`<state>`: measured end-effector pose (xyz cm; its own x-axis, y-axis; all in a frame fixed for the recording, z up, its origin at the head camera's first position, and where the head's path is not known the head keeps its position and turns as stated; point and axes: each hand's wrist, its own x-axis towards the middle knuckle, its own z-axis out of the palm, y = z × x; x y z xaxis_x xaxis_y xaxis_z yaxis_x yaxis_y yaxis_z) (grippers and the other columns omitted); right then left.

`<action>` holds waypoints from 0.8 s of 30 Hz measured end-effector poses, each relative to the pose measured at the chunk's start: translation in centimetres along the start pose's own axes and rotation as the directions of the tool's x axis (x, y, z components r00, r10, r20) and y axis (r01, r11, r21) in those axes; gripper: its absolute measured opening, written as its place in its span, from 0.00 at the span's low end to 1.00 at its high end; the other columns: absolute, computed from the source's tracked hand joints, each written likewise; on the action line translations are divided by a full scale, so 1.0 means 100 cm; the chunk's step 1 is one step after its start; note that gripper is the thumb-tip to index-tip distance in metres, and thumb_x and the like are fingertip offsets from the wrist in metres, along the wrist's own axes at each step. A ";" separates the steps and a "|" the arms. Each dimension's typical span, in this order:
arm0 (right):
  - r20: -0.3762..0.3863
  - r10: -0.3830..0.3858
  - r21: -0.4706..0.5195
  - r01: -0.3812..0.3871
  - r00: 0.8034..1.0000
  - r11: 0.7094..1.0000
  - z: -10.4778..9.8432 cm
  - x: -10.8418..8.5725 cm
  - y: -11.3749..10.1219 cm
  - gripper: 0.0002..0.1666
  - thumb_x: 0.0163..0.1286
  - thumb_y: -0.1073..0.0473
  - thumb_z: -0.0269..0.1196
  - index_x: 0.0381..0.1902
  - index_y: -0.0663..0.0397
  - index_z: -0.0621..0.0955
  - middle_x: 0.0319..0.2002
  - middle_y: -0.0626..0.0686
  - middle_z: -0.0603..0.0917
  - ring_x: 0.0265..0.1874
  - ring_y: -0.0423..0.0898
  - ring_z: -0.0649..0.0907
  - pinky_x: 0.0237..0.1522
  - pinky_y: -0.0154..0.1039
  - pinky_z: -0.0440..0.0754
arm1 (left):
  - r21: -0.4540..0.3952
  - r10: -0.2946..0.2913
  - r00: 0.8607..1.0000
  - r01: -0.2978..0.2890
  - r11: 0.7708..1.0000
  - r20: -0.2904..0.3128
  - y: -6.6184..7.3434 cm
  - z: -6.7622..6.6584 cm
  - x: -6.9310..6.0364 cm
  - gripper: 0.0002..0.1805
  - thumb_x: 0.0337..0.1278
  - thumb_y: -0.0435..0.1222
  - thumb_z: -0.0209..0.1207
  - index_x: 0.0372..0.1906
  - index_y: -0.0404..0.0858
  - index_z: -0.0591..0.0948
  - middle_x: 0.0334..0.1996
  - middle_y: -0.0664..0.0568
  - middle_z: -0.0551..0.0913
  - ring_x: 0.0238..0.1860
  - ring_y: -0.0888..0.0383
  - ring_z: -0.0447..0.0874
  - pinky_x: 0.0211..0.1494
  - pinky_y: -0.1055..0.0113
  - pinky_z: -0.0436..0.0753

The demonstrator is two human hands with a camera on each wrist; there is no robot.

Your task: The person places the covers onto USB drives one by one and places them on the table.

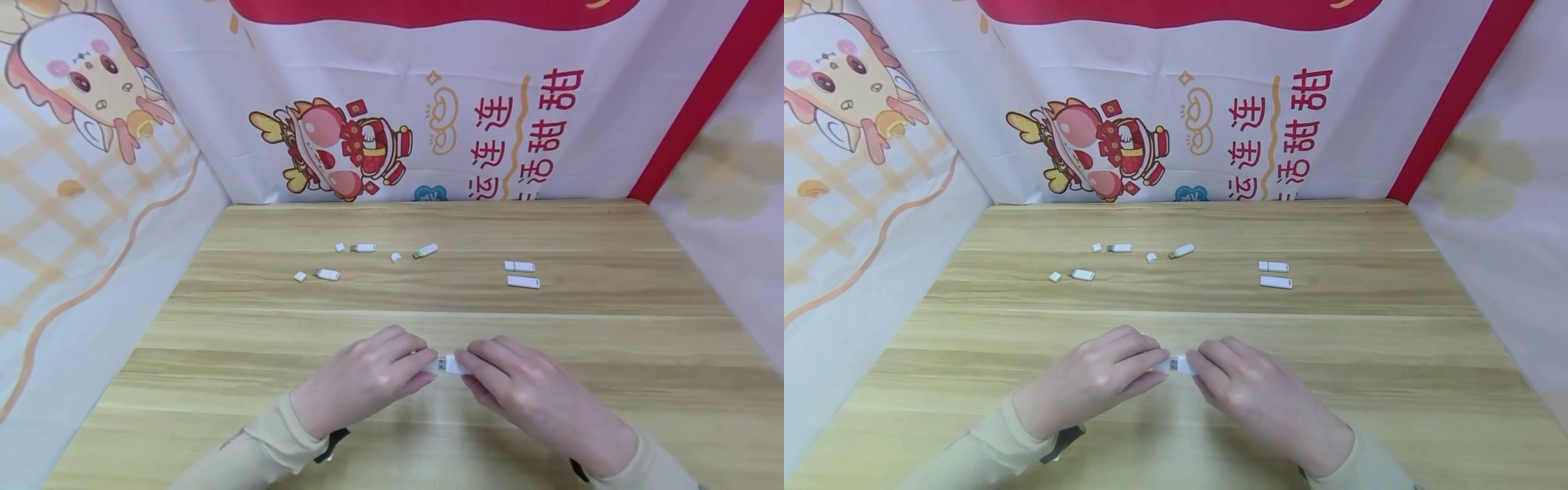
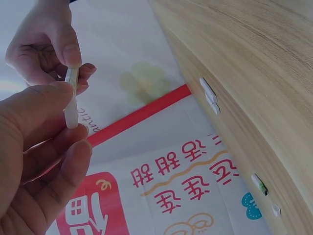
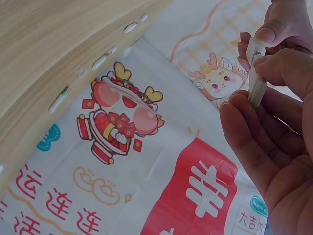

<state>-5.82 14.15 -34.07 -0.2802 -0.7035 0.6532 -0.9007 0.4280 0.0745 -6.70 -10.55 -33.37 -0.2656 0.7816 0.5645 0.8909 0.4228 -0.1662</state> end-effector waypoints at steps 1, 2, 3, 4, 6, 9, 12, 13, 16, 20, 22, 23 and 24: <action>-0.001 0.000 -0.002 0.000 1.000 1.000 0.000 0.000 0.000 0.21 0.81 0.59 0.45 0.44 0.65 0.82 0.36 0.52 0.81 0.33 0.45 0.81 0.33 0.35 0.84 | 0.000 0.000 1.000 0.000 1.000 -0.003 0.000 0.000 0.000 0.11 0.56 0.37 0.70 0.42 0.36 0.85 0.37 0.53 0.83 0.36 0.61 0.80 0.43 0.78 0.80; -0.002 0.000 -0.005 0.000 1.000 1.000 0.000 0.001 0.000 0.21 0.81 0.59 0.45 0.44 0.65 0.82 0.36 0.51 0.81 0.33 0.45 0.81 0.33 0.35 0.84 | 0.000 0.000 1.000 0.000 1.000 -0.006 0.000 0.000 0.001 0.12 0.56 0.37 0.70 0.42 0.36 0.85 0.36 0.53 0.83 0.36 0.61 0.80 0.43 0.77 0.80; -0.003 -0.001 -0.009 0.001 1.000 1.000 -0.001 0.001 -0.001 0.20 0.81 0.59 0.45 0.44 0.64 0.82 0.36 0.51 0.81 0.33 0.45 0.81 0.33 0.35 0.84 | 0.001 0.001 1.000 -0.001 1.000 -0.009 0.000 0.000 0.001 0.12 0.56 0.37 0.70 0.43 0.36 0.85 0.36 0.53 0.83 0.36 0.61 0.80 0.43 0.77 0.80; -0.004 -0.001 -0.010 0.001 1.000 1.000 -0.001 0.001 -0.001 0.20 0.81 0.59 0.45 0.44 0.64 0.82 0.36 0.51 0.81 0.33 0.45 0.81 0.33 0.35 0.83 | 0.001 0.002 1.000 -0.002 1.000 -0.013 0.001 0.000 0.002 0.12 0.56 0.37 0.70 0.43 0.36 0.85 0.36 0.53 0.83 0.36 0.61 0.80 0.43 0.77 0.80; -0.002 -0.001 -0.013 0.001 1.000 1.000 -0.001 0.002 -0.001 0.20 0.81 0.59 0.45 0.44 0.64 0.82 0.36 0.51 0.81 0.32 0.45 0.81 0.33 0.35 0.83 | 0.003 0.004 1.000 -0.003 1.000 -0.020 0.001 0.000 0.003 0.12 0.56 0.37 0.70 0.43 0.36 0.85 0.36 0.53 0.83 0.36 0.61 0.80 0.42 0.77 0.80; 0.002 -0.001 -0.012 0.001 1.000 1.000 -0.002 0.003 -0.002 0.20 0.81 0.59 0.45 0.44 0.64 0.82 0.36 0.51 0.81 0.33 0.45 0.81 0.33 0.35 0.84 | 0.001 0.003 1.000 -0.003 1.000 -0.027 0.001 0.000 0.003 0.12 0.56 0.36 0.70 0.43 0.35 0.85 0.36 0.53 0.83 0.36 0.61 0.80 0.42 0.78 0.80; 0.002 -0.002 -0.016 0.002 1.000 1.000 -0.003 0.004 -0.002 0.21 0.81 0.59 0.44 0.44 0.64 0.82 0.36 0.51 0.81 0.33 0.45 0.82 0.33 0.35 0.84 | -0.005 0.001 1.000 -0.001 1.000 -0.024 0.002 -0.001 0.004 0.12 0.56 0.36 0.70 0.43 0.35 0.85 0.37 0.53 0.83 0.36 0.61 0.80 0.43 0.78 0.80; -0.001 -0.006 -0.018 0.006 1.000 1.000 -0.003 0.004 -0.003 0.21 0.81 0.59 0.45 0.44 0.64 0.82 0.36 0.51 0.81 0.33 0.45 0.82 0.33 0.35 0.84 | -0.008 0.000 1.000 -0.001 1.000 -0.021 0.002 -0.001 0.005 0.12 0.56 0.37 0.70 0.44 0.35 0.85 0.37 0.53 0.83 0.36 0.61 0.80 0.43 0.78 0.80; -0.013 -0.014 -0.023 0.013 1.000 1.000 -0.003 0.005 -0.003 0.20 0.81 0.59 0.45 0.44 0.65 0.83 0.36 0.51 0.81 0.32 0.45 0.82 0.32 0.35 0.84 | -0.007 0.002 1.000 -0.002 1.000 -0.018 0.003 -0.001 0.006 0.13 0.56 0.37 0.70 0.44 0.35 0.85 0.37 0.52 0.83 0.37 0.61 0.80 0.44 0.78 0.80; -0.009 -0.007 -0.019 0.007 1.000 1.000 -0.004 0.006 -0.004 0.21 0.81 0.59 0.45 0.44 0.64 0.83 0.36 0.51 0.82 0.33 0.45 0.82 0.33 0.36 0.84 | -0.010 0.002 1.000 -0.002 1.000 -0.019 0.003 -0.002 0.006 0.12 0.57 0.36 0.69 0.44 0.35 0.85 0.37 0.52 0.83 0.37 0.60 0.81 0.44 0.77 0.80; -0.003 0.000 -0.017 0.000 1.000 1.000 -0.004 0.006 -0.004 0.21 0.81 0.58 0.45 0.44 0.64 0.83 0.36 0.52 0.82 0.33 0.45 0.82 0.33 0.36 0.84 | -0.015 0.000 1.000 0.000 1.000 -0.020 0.003 -0.002 0.006 0.12 0.58 0.36 0.69 0.44 0.35 0.85 0.37 0.52 0.83 0.37 0.60 0.81 0.44 0.77 0.80; -0.001 0.000 -0.018 0.000 1.000 1.000 -0.004 0.006 -0.005 0.21 0.81 0.58 0.45 0.44 0.64 0.83 0.36 0.52 0.82 0.33 0.46 0.82 0.34 0.36 0.84 | -0.017 -0.001 1.000 0.000 1.000 -0.020 0.003 -0.002 0.006 0.12 0.58 0.36 0.69 0.44 0.35 0.85 0.37 0.52 0.83 0.37 0.60 0.81 0.44 0.77 0.80; 0.000 0.000 -0.020 0.000 1.000 1.000 -0.004 0.006 -0.005 0.21 0.81 0.58 0.45 0.44 0.64 0.83 0.36 0.52 0.82 0.33 0.46 0.82 0.34 0.36 0.84 | -0.018 -0.001 1.000 0.001 1.000 -0.021 0.003 -0.002 0.005 0.12 0.58 0.36 0.69 0.45 0.34 0.85 0.37 0.52 0.83 0.37 0.60 0.81 0.44 0.78 0.80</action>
<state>-5.43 13.72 -33.38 -0.2806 -0.7033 0.6532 -0.8938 0.4396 0.0894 -6.50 -10.06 -32.98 -0.2586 0.7713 0.5816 0.8973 0.4148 -0.1512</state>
